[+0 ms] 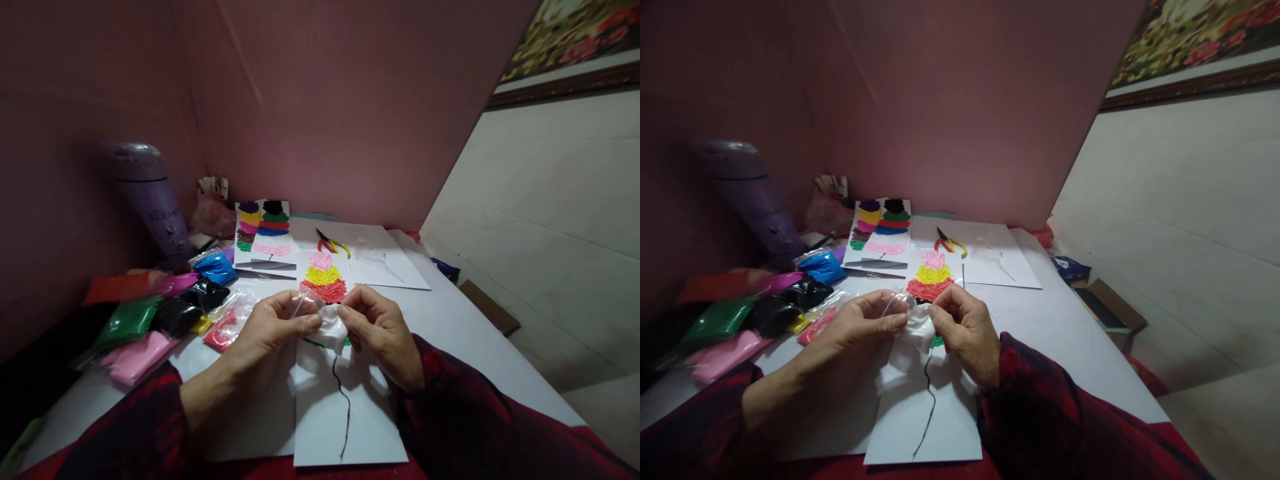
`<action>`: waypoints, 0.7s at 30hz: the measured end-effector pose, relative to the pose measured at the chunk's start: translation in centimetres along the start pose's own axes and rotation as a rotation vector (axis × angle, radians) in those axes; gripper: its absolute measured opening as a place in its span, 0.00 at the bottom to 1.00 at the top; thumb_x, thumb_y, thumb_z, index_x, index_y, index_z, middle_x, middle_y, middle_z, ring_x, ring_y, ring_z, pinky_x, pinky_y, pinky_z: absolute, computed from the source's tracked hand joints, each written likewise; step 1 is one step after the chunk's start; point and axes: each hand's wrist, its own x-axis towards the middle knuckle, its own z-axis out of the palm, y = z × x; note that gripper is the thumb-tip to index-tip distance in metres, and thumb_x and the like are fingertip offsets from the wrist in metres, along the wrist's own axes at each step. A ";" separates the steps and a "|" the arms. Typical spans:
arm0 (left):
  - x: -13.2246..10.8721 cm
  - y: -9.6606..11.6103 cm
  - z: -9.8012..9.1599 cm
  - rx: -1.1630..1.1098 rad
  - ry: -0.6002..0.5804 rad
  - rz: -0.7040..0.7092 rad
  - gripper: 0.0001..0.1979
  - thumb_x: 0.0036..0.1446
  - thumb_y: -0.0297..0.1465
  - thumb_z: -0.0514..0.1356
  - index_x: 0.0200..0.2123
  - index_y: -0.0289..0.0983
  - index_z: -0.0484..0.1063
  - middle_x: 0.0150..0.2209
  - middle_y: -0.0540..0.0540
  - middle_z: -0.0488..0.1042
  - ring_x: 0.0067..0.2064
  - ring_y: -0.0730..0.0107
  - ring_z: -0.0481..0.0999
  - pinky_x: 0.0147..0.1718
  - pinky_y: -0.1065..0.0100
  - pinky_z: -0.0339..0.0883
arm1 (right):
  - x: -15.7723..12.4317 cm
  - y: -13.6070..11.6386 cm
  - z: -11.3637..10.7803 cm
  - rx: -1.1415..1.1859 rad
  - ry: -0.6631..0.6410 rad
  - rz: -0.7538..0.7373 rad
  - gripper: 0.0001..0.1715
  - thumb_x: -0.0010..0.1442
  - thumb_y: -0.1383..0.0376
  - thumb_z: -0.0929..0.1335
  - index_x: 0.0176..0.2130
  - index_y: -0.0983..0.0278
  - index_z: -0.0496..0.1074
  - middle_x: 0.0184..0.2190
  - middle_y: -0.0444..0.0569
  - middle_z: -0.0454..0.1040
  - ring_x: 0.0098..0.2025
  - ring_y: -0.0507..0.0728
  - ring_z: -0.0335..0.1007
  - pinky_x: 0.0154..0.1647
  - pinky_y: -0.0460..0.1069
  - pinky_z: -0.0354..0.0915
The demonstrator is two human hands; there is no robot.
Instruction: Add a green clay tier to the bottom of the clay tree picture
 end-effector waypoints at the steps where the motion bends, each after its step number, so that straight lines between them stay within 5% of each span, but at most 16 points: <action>1: 0.1 -0.1 -0.1 0.011 -0.012 -0.004 0.14 0.38 0.31 0.73 0.27 0.34 0.72 0.25 0.48 0.74 0.27 0.70 0.72 0.29 0.70 0.63 | 0.0 0.0 0.0 0.000 -0.007 -0.001 0.14 0.57 0.59 0.68 0.26 0.63 0.63 0.16 0.36 0.60 0.17 0.47 0.54 0.18 0.44 0.51; 10: 0.0 -0.1 -0.2 0.116 -0.065 -0.018 0.15 0.44 0.38 0.70 0.27 0.34 0.72 0.25 0.50 0.71 0.27 0.73 0.69 0.27 0.73 0.60 | -0.2 -0.1 0.3 0.006 -0.019 -0.020 0.14 0.57 0.59 0.68 0.25 0.63 0.63 0.16 0.37 0.60 0.17 0.47 0.53 0.18 0.44 0.51; 21: 0.1 -0.4 -0.4 -0.030 0.007 -0.033 0.14 0.47 0.38 0.69 0.37 0.36 0.79 0.30 0.44 0.78 0.34 0.64 0.75 0.39 0.64 0.67 | 0.3 0.0 0.0 0.037 0.018 -0.002 0.15 0.56 0.58 0.68 0.25 0.63 0.63 0.15 0.36 0.60 0.16 0.47 0.54 0.16 0.43 0.52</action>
